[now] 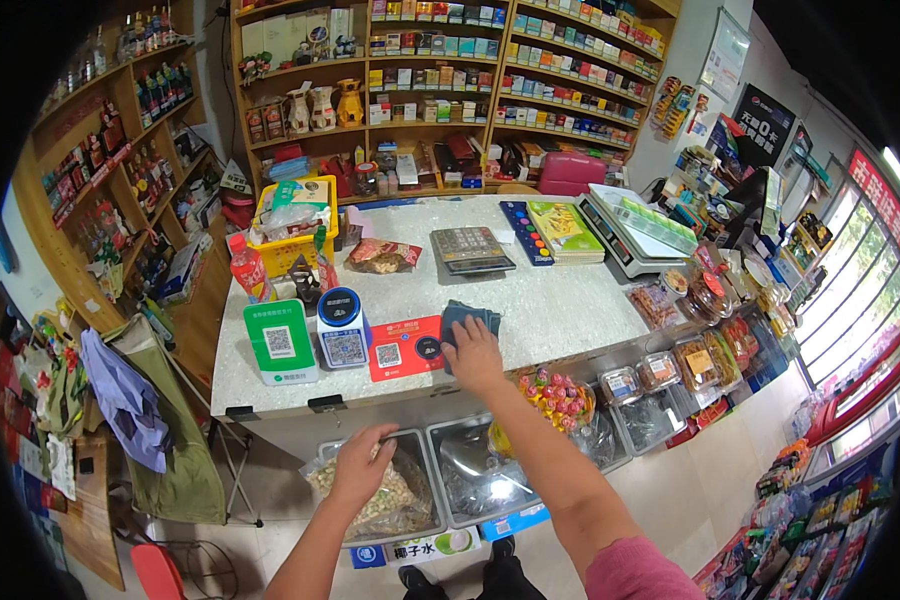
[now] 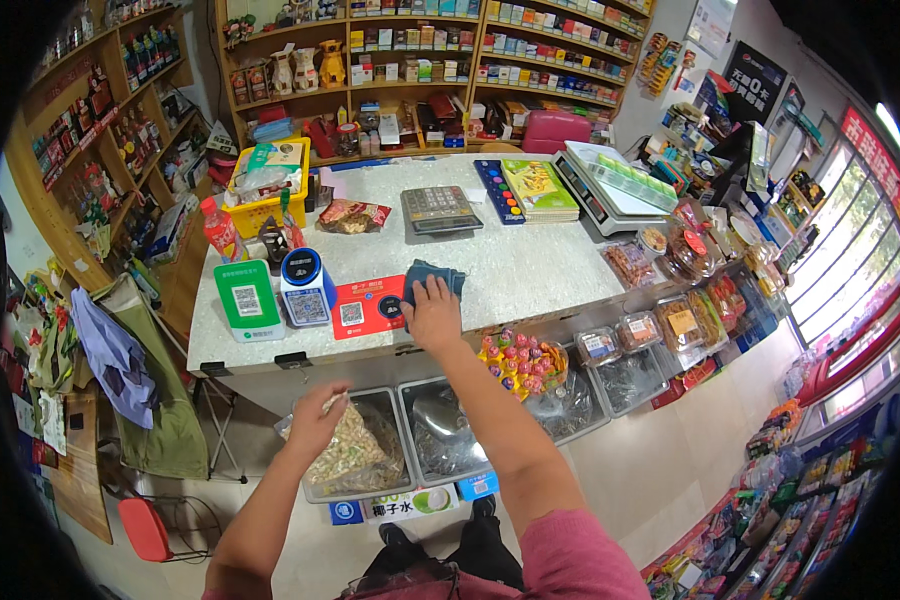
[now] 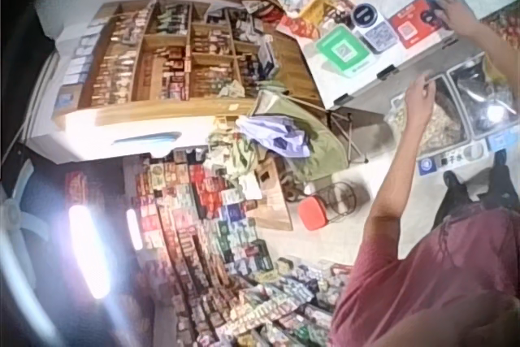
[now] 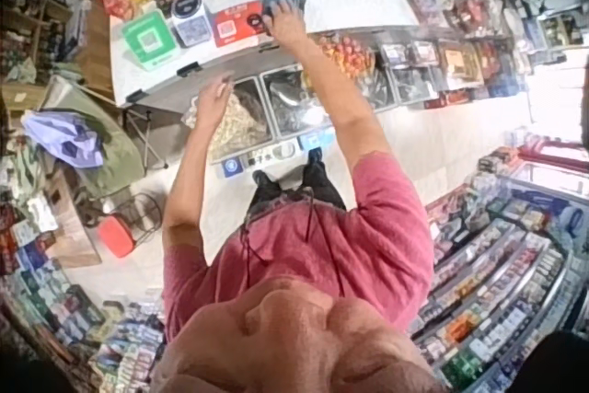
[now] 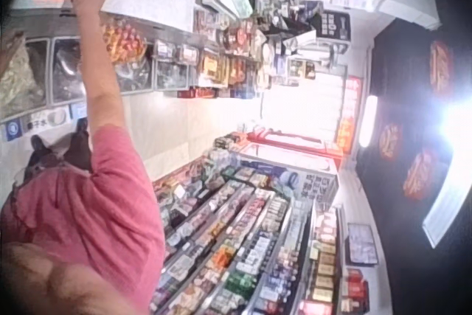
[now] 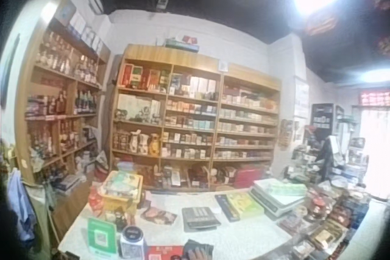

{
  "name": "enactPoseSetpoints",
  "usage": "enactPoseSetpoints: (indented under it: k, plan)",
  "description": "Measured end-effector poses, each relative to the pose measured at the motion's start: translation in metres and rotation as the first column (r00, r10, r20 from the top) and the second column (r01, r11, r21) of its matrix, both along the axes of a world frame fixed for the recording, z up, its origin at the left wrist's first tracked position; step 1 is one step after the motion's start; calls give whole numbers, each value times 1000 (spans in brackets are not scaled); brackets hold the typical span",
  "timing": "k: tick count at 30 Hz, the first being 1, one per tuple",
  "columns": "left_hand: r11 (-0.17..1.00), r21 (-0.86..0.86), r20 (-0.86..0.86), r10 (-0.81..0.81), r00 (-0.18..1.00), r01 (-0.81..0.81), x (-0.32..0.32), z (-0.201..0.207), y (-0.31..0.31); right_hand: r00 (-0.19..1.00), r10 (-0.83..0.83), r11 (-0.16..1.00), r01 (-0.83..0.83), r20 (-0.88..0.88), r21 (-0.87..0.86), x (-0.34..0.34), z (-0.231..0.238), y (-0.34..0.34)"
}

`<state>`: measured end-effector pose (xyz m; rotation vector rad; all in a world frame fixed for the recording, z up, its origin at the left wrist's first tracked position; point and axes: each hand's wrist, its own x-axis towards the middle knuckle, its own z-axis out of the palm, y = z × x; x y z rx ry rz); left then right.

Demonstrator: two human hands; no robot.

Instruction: The person wipes the front edge and top surface of a retail counter with a blue cloth, moving items such as a candy display and packaged snacks aside to reach the surface. The person then wipes the counter around a calculator and other items.

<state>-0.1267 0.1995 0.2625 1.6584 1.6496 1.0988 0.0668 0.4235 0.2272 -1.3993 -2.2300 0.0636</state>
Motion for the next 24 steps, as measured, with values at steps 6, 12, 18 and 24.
enactPoseSetpoints:
  k: [6,12,18,24]
  plan:
    - [984,118,-233,157,960,-133,30,-31,126,993,-15,984,36,120,-174,-29,-12,25]
    - [963,134,-670,263,694,-235,60,-60,181,968,251,963,-248,12,-109,37,-11,57]
    - [970,75,-733,210,647,-229,65,-52,180,946,274,956,-249,171,-153,152,-3,119]
    - [968,56,-712,211,669,-246,55,-53,178,987,69,989,-48,148,-140,286,-10,174]
